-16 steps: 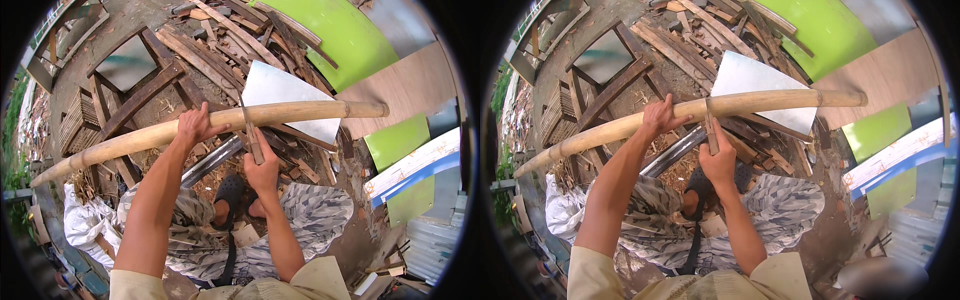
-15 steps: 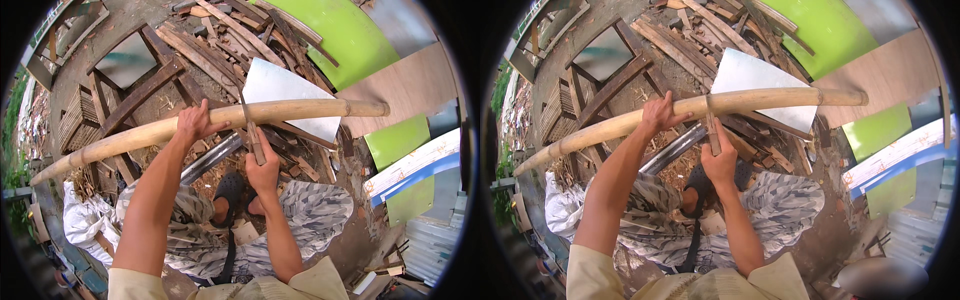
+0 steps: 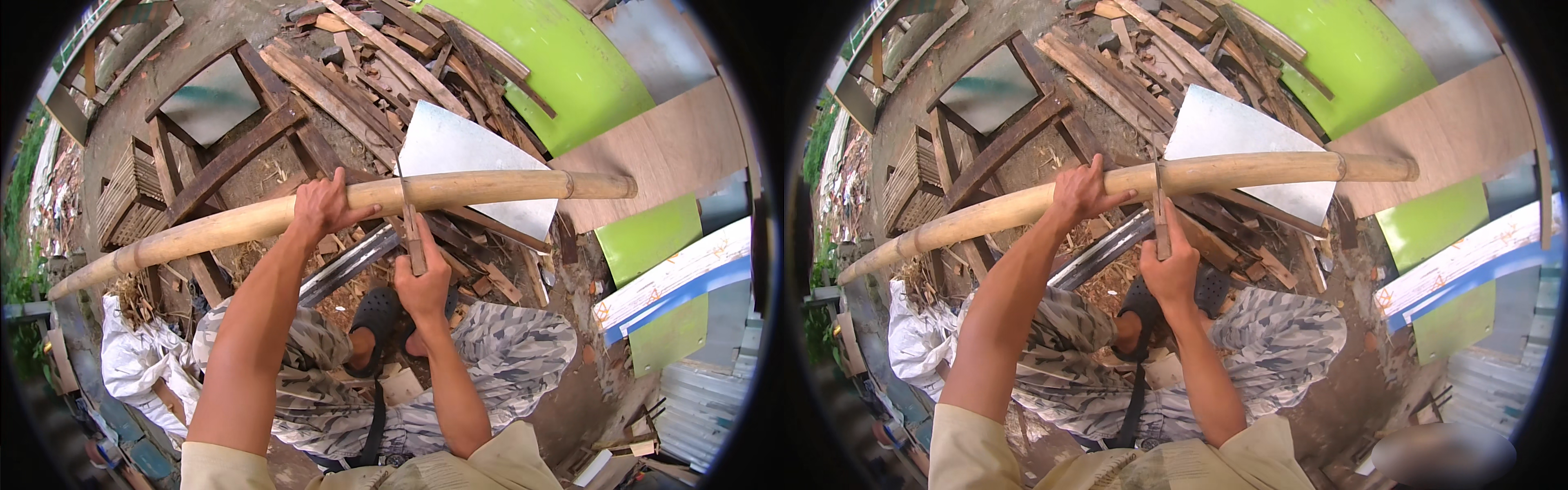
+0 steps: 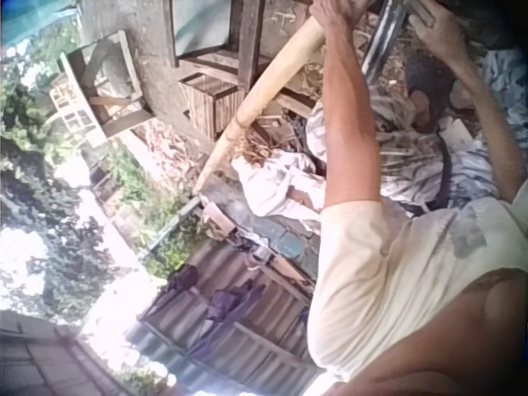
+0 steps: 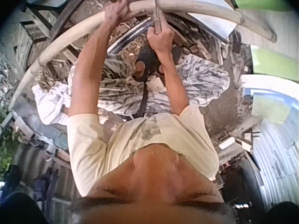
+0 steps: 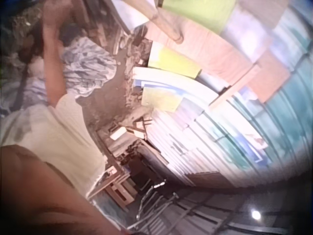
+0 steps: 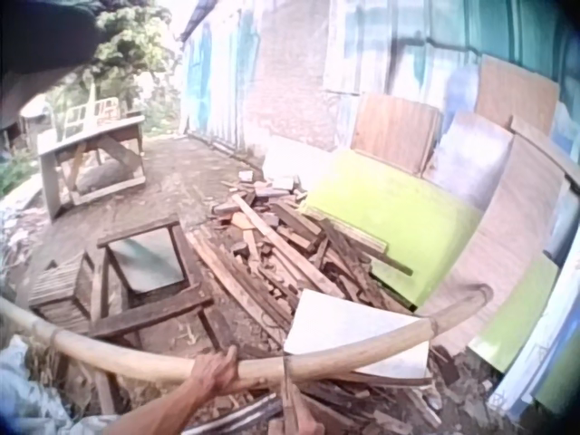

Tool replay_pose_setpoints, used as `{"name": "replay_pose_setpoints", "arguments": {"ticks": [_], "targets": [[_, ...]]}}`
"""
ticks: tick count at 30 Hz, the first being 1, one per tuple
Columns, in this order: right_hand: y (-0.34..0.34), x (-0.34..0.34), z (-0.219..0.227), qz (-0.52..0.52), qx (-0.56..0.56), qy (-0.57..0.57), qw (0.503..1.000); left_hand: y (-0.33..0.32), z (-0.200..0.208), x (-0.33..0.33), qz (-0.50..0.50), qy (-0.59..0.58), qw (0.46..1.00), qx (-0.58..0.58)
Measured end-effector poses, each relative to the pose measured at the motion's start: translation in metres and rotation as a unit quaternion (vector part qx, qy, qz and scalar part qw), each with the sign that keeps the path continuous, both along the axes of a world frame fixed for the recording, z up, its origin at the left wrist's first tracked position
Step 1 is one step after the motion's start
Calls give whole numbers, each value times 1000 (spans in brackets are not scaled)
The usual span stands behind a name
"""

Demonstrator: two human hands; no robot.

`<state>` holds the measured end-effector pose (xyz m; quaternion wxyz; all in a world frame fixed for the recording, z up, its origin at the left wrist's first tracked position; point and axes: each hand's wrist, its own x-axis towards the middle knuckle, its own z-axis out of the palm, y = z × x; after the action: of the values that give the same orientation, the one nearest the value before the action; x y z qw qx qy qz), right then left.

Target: The person uses a hand saw to cut a long bamboo pole held horizontally between their hands. The sawing motion is continuous and repetitive throughout the clip, with the bamboo resting on a pile of wood scraps on the ground.

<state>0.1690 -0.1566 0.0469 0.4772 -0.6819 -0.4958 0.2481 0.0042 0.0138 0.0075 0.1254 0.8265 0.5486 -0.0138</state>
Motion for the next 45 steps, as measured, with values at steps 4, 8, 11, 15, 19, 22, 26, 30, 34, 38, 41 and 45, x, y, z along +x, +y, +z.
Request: {"name": "replay_pose_setpoints", "arguments": {"ticks": [4, 8, 11, 15, 19, 22, 26, 30, 34, 38, 41, 45], "targets": [[-97, 5, 19, 13, -70, 96, 993, -2, 3, -8, 17, 21, 998, -51], [-140, 12, 21, 25, 0, 29, 999, -6, 2, -7, 4, 0, 1000, -17], [-51, 9, -11, 5, 1, 34, 999, -4, -2, -4, -4, -9, 1000, 0], [9, 6, -16, -12, 6, 76, 997, -2, 4, 0, 3, 15, 1000, -25], [-116, 1, 10, 19, -48, 68, 996, 1, -4, -12, 8, 24, 999, -40], [-188, 8, 21, 30, -35, 7, 999, -6, 0, -7, -5, 4, 1000, -28], [-66, 15, -6, -15, -63, 58, 996, -3, 1, 4, -18, -7, 1000, -21], [24, 11, -19, -3, -2, 34, 999, -3, -1, -2, -6, -3, 1000, -5], [-104, 7, 13, 19, -59, 23, 998, -6, -4, -8, 2, 9, 1000, -24], [-180, 12, 55, 40, -71, 27, 996, -1, 1, -7, 2, 20, 998, -51], [-79, 13, 23, 16, -24, 28, 999, -4, -3, -6, -3, 18, 999, -49], [22, 7, -8, 5, -15, 56, 998, -1, 1, -3, -6, 11, 1000, -20]]}}
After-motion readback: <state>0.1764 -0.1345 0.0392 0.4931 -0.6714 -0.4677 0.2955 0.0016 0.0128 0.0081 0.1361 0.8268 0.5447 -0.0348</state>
